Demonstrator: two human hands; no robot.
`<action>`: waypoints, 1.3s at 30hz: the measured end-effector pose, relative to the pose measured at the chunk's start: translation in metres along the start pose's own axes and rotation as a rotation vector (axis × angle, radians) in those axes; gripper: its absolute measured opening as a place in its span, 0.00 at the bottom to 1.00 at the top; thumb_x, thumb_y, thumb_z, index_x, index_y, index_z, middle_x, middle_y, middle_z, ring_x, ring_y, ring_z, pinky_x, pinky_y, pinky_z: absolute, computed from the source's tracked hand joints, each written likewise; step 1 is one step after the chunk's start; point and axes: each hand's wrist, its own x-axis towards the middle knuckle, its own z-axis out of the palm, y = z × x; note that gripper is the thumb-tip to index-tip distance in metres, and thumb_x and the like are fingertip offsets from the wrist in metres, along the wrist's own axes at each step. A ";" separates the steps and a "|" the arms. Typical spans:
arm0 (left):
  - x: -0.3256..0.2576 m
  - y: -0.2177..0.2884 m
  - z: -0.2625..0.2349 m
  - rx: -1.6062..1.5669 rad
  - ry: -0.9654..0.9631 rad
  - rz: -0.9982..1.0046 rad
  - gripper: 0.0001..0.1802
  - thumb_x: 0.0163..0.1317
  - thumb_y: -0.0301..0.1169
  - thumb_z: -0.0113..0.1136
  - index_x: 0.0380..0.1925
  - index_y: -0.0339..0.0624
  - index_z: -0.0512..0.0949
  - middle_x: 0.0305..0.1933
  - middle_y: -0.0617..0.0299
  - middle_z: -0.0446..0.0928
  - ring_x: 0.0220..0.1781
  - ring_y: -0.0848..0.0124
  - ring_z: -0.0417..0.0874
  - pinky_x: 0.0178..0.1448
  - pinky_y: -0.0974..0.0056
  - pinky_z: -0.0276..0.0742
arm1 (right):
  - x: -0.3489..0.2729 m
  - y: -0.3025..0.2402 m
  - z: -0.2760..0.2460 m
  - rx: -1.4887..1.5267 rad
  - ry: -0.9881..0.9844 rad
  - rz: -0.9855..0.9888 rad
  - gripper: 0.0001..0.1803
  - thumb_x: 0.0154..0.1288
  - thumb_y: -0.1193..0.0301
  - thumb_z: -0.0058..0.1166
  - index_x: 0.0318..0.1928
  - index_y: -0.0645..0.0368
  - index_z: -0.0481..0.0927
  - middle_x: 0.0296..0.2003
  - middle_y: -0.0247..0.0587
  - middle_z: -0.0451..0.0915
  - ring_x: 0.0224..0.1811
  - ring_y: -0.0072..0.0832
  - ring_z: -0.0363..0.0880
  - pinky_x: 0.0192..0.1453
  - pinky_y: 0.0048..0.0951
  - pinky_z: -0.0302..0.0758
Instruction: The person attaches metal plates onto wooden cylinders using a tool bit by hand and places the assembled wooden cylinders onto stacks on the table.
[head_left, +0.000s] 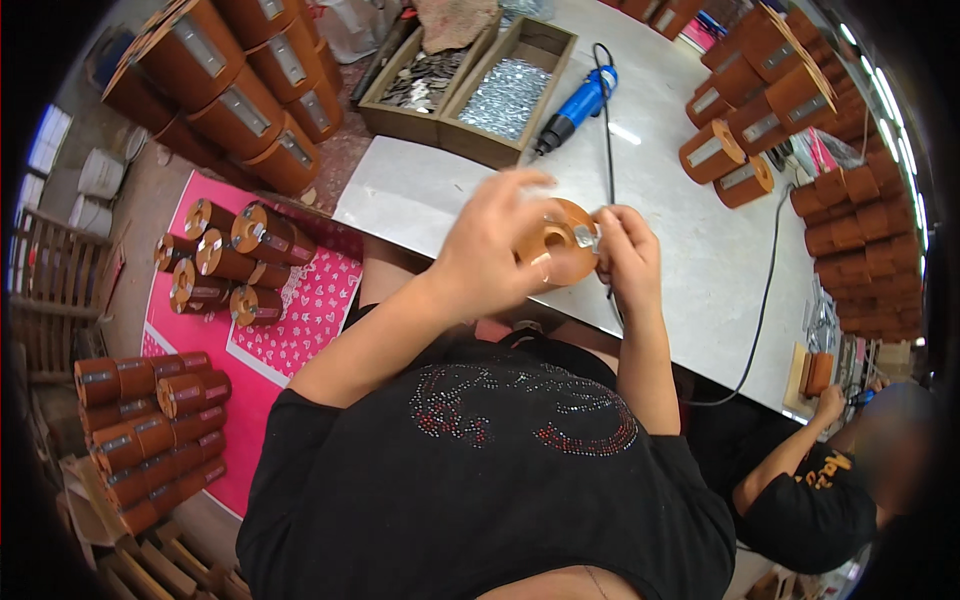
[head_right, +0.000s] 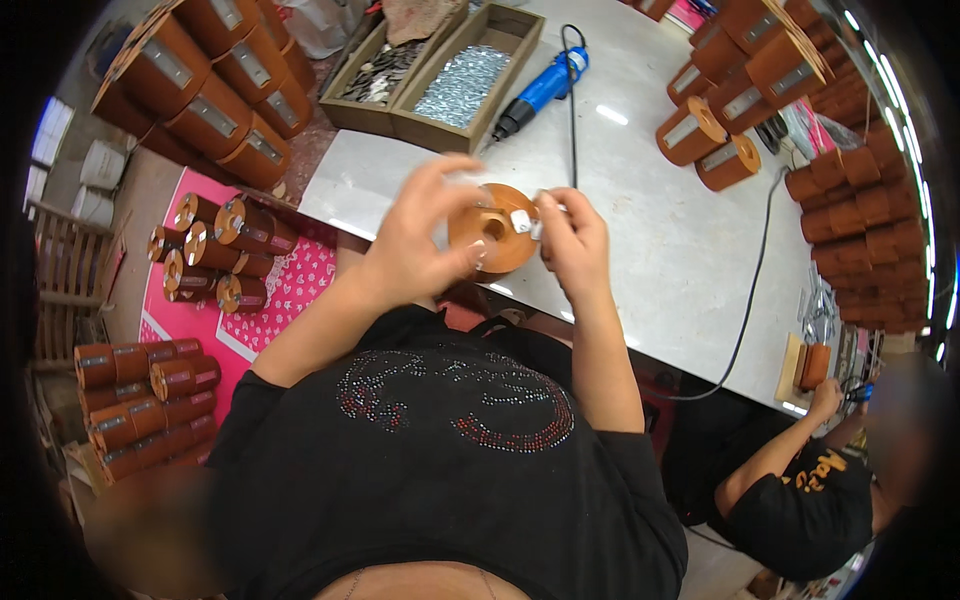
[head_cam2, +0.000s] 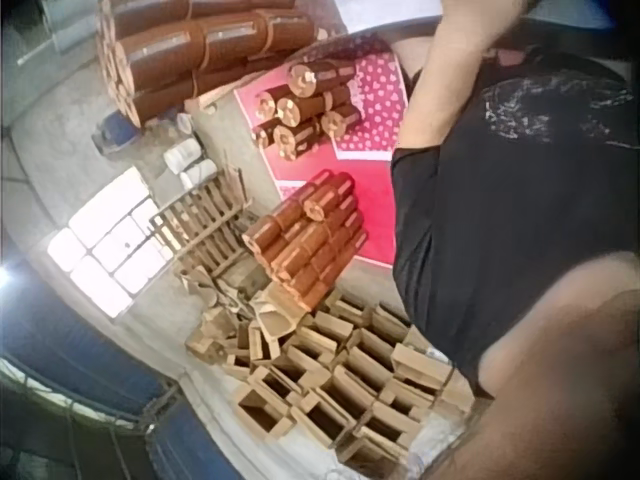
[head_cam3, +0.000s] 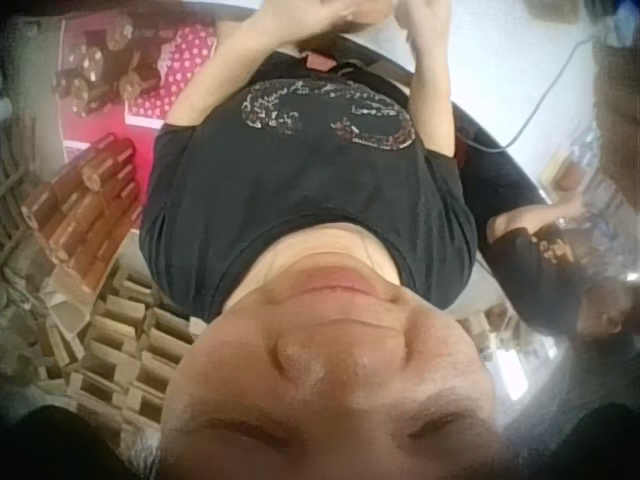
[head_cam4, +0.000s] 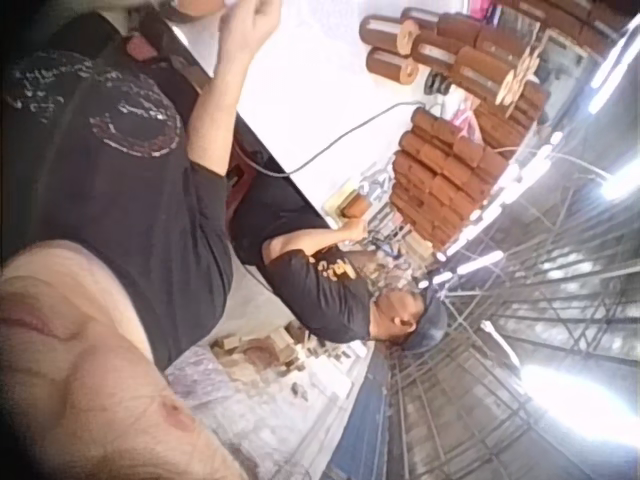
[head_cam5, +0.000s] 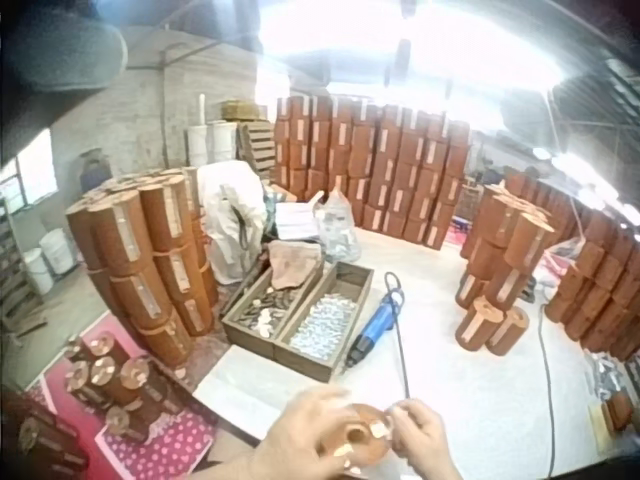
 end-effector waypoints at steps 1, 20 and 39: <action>-0.009 0.007 -0.010 0.123 -0.188 0.123 0.18 0.43 0.34 0.64 0.34 0.39 0.73 0.47 0.53 0.68 0.52 0.56 0.67 0.52 0.55 0.63 | -0.002 0.001 0.000 0.157 -0.003 0.067 0.09 0.62 0.67 0.47 0.33 0.61 0.74 0.13 0.24 0.63 0.12 0.12 0.58 0.14 0.16 0.55; -0.191 0.035 -0.264 1.045 0.400 -0.520 0.22 0.32 0.31 0.69 0.29 0.35 0.73 0.49 0.54 0.70 0.51 0.59 0.71 0.53 0.61 0.68 | 0.014 -0.016 0.034 0.168 -0.142 -0.199 0.08 0.65 0.70 0.42 0.36 0.63 0.71 0.11 0.26 0.57 0.10 0.10 0.50 0.11 0.13 0.49; -0.369 -0.017 -0.428 1.601 0.651 -1.304 0.30 0.41 0.38 0.67 0.45 0.36 0.72 0.55 0.58 0.66 0.58 0.61 0.64 0.61 0.62 0.60 | 0.007 -0.018 0.068 0.100 -0.218 -0.225 0.12 0.67 0.68 0.39 0.36 0.63 0.72 0.13 0.27 0.60 0.11 0.10 0.52 0.12 0.13 0.50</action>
